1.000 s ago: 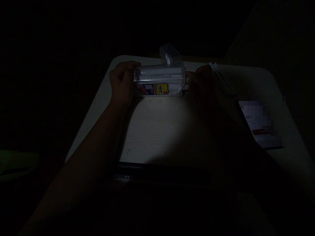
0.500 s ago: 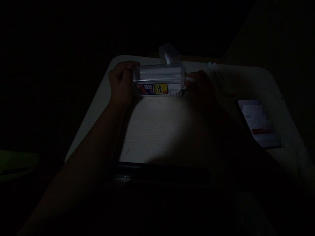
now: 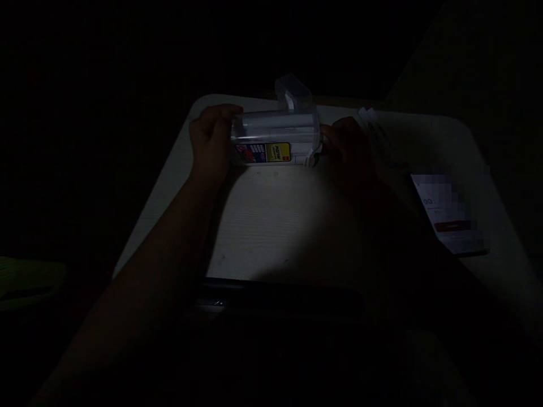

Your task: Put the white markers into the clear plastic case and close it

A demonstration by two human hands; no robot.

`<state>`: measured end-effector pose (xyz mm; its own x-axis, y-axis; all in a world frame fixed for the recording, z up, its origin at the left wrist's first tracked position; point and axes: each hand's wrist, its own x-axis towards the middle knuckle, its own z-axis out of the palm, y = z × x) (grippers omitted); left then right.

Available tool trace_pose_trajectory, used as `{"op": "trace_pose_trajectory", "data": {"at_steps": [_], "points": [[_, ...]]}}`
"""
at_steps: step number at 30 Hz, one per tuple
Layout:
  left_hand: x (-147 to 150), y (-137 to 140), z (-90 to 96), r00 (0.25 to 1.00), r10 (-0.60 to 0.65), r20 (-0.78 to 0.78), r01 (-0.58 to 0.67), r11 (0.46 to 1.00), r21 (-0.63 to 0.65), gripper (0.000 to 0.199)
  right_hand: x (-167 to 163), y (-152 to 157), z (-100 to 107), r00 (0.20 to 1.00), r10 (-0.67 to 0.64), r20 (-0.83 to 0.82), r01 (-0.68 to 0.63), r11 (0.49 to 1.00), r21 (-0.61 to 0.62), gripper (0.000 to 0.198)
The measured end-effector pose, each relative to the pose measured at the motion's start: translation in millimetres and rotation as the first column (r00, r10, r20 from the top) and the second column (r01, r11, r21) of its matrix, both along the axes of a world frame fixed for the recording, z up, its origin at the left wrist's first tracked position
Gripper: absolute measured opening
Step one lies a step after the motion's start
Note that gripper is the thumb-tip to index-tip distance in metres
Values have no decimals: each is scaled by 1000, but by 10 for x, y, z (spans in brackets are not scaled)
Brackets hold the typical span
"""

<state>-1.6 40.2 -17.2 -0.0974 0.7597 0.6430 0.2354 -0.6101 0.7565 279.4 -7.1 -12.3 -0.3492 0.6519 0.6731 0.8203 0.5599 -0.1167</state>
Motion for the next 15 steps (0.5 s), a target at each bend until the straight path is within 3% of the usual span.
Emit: {"op": "trace_pose_trajectory", "data": {"at_steps": [6,15], "points": [[-4,1,-6,1000,1,7,-1,1000,-10,38,-97,-95,54,998,-32,-50,33,999,8,28],[4,14,-29,999,-11,30,11,1000,1,44,-177,-106,86,998,51,-38,-53,996,-72,41]]}}
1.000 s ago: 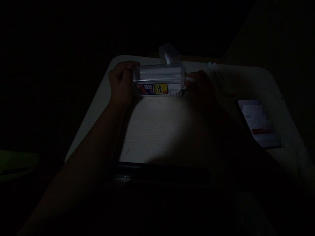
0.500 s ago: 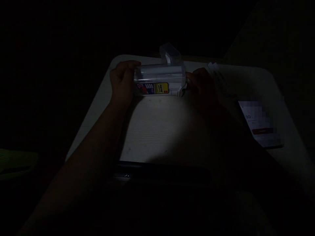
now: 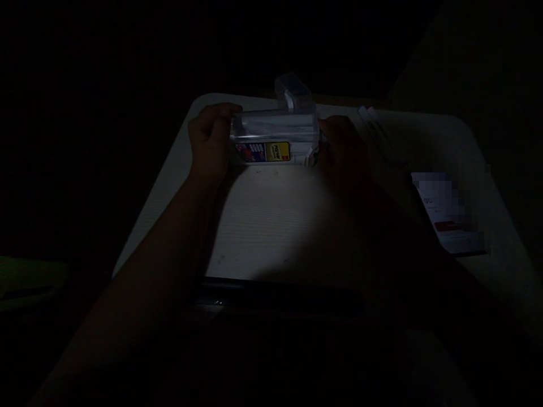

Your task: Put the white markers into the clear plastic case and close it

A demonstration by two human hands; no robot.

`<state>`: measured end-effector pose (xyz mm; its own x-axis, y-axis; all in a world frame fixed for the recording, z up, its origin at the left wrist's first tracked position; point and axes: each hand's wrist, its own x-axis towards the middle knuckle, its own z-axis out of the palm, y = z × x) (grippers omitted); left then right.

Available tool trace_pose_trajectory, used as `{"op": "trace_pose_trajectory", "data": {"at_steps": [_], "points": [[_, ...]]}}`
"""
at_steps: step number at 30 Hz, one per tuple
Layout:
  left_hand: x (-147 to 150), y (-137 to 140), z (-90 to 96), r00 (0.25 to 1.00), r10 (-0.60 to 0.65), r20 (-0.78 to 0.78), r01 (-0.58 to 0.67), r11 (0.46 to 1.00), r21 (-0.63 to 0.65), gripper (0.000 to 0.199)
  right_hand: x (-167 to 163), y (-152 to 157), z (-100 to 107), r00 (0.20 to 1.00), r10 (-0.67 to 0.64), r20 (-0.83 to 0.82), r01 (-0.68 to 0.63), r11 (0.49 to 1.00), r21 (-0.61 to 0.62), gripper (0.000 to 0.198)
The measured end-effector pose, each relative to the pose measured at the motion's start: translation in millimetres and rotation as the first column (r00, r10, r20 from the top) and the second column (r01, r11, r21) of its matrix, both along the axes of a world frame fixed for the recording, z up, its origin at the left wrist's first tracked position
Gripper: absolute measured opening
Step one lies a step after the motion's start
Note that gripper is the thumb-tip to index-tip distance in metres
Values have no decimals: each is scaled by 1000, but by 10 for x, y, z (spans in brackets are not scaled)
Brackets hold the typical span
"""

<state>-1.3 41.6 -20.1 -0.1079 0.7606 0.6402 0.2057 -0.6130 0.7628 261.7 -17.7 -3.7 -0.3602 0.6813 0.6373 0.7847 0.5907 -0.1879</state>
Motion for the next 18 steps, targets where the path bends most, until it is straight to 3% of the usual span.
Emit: {"op": "trace_pose_trajectory", "data": {"at_steps": [6,10,14,18], "points": [[-6,-20,24,1000,14,-10,-14,1000,-22,36,-5,-13,7,991,-121,55,121,992,-15,42],[-37,13,9,999,2,-42,-3,1000,-20,32,-88,-125,143,951,-253,176,281,947,-153,44],[-47,39,-6,999,-3,-41,2,1000,-17,28,-139,-187,230,943,-238,233,293,926,-238,45],[-42,39,-4,999,-20,-42,21,999,25,38,-110,-199,223,932,-280,230,329,920,-212,43]]}}
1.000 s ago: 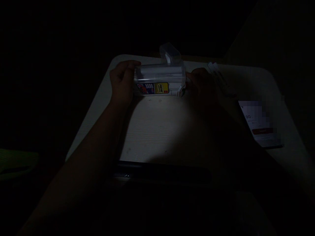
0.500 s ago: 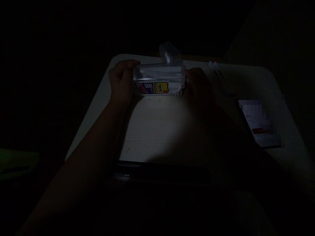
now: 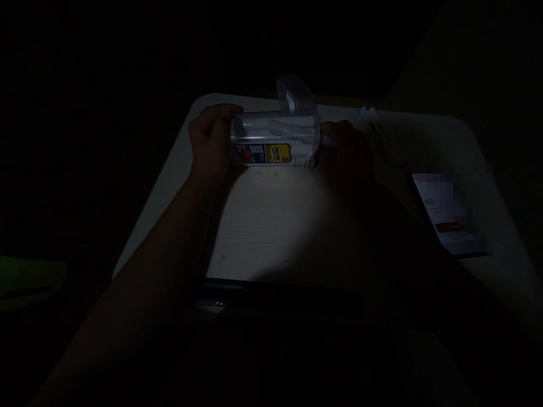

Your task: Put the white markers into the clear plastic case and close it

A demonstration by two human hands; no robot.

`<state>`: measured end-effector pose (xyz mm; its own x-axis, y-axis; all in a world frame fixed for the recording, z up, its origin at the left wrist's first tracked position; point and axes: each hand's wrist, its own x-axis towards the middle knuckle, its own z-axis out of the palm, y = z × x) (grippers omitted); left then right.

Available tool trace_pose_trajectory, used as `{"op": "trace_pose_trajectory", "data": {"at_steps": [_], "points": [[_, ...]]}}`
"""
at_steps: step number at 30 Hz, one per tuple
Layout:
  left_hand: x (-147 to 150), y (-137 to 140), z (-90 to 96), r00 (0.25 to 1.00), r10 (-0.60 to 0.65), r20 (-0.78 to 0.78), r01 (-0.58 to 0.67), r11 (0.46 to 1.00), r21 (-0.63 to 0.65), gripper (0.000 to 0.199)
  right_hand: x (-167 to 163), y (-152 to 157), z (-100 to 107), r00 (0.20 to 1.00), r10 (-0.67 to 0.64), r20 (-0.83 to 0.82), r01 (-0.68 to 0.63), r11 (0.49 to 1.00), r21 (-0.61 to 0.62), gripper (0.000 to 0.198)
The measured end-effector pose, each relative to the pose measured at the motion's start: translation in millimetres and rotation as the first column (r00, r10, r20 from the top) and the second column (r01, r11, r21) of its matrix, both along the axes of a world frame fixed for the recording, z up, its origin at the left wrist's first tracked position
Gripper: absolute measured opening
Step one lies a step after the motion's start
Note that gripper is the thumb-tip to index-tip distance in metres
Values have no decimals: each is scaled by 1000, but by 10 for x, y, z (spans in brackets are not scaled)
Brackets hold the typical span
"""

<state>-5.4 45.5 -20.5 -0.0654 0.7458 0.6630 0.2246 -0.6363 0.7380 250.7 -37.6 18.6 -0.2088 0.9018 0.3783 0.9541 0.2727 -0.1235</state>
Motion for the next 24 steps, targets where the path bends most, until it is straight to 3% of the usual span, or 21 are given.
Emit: {"op": "trace_pose_trajectory", "data": {"at_steps": [6,13,20,24], "points": [[1,-15,3,1000,-7,14,7,999,51,59,53,2,-15,979,-201,43,198,978,68,45],[12,-22,18,999,13,33,-13,1000,26,56,225,69,41,925,-377,48,375,926,48,41],[-6,-33,37,1000,2,-25,-1,1000,31,53,332,26,109,906,-415,-83,411,910,-63,52],[-7,-17,28,1000,5,-5,-5,1000,21,57,280,35,94,931,-366,12,364,921,-139,60]]}}
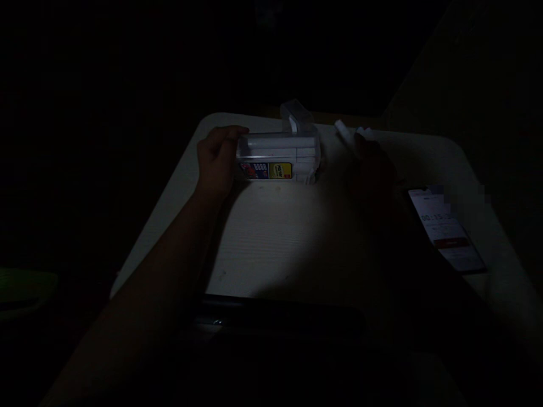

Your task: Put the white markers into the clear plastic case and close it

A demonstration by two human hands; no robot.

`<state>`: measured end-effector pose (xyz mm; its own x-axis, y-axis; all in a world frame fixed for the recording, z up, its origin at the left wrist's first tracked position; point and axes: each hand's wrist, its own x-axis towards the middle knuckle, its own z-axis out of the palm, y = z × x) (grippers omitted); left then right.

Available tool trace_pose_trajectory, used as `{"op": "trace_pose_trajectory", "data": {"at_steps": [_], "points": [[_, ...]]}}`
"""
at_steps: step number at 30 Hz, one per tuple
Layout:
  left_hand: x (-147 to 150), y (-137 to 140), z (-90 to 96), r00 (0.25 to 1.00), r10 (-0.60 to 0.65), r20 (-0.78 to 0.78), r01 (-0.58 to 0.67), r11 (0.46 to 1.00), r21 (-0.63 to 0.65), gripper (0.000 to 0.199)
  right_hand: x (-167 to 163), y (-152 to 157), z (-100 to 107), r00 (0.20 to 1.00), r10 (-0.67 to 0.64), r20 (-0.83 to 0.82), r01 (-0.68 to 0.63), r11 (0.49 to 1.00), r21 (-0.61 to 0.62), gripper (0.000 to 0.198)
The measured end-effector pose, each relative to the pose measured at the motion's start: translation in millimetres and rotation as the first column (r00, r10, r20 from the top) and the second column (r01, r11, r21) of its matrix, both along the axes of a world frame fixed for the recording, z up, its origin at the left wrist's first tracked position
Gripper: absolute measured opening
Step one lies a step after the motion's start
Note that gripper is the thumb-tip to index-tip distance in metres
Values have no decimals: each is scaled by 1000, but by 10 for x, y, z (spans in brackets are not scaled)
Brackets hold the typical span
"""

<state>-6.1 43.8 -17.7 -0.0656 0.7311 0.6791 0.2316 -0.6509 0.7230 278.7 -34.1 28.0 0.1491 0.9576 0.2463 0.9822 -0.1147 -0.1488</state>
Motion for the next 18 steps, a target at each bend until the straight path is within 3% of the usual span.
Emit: {"op": "trace_pose_trajectory", "data": {"at_steps": [4,8,13,18], "points": [[10,-16,11,1000,10,1,-10,1000,-8,61,-17,40,-37,994,44,95,-36,996,-84,57],[4,-38,19,1000,1,-4,-1,1000,-23,63,-2,44,-65,986,-9,167,17,999,-45,47],[6,-19,15,1000,-4,13,5,1000,-27,63,39,17,-64,985,-55,160,56,998,0,45],[39,-44,39,999,20,36,-19,999,-39,47,96,58,-108,990,-87,111,89,996,-15,50]]}}
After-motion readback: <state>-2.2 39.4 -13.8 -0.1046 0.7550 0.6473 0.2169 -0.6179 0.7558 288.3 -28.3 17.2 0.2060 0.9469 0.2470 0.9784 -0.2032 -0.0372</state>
